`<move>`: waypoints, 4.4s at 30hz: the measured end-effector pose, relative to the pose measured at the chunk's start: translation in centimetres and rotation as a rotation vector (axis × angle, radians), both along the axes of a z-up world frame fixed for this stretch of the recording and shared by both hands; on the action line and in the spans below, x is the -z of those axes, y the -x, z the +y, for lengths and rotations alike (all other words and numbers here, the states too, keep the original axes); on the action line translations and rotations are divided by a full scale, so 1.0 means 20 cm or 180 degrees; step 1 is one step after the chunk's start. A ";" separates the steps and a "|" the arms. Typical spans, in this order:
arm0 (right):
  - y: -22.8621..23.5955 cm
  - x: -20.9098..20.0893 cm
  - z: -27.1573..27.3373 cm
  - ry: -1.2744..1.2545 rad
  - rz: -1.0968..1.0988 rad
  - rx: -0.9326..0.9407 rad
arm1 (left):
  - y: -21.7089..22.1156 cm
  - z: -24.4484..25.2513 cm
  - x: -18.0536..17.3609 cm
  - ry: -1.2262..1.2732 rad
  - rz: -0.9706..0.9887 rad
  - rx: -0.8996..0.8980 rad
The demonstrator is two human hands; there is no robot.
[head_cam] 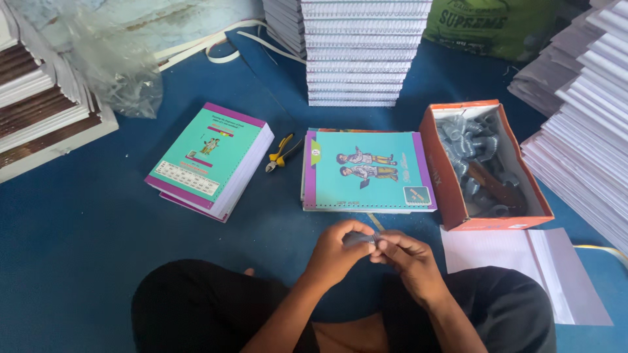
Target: The person sits on the floor and inserts a plastic spiral binding wire into the punched holes of a notebook. They then close the spiral to secure the pages and place the finished notebook on a stack.
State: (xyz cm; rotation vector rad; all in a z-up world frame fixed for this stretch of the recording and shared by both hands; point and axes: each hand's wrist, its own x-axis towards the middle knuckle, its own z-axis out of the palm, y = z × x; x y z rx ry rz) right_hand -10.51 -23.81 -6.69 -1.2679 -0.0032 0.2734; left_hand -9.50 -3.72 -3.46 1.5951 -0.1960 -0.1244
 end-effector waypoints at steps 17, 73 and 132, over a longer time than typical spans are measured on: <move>-0.02 0.02 -0.01 -0.0090 -0.0097 0.0092 | -0.02 0.02 -0.05 0.0528 0.0905 0.0213; -0.38 -0.37 -0.54 -0.3377 0.0570 0.1917 | -0.19 0.57 -0.19 0.3912 0.1160 -0.1539; -0.13 -0.41 -0.13 -0.0304 -0.0074 0.1294 | -0.07 0.27 -0.24 0.0738 0.0894 0.0619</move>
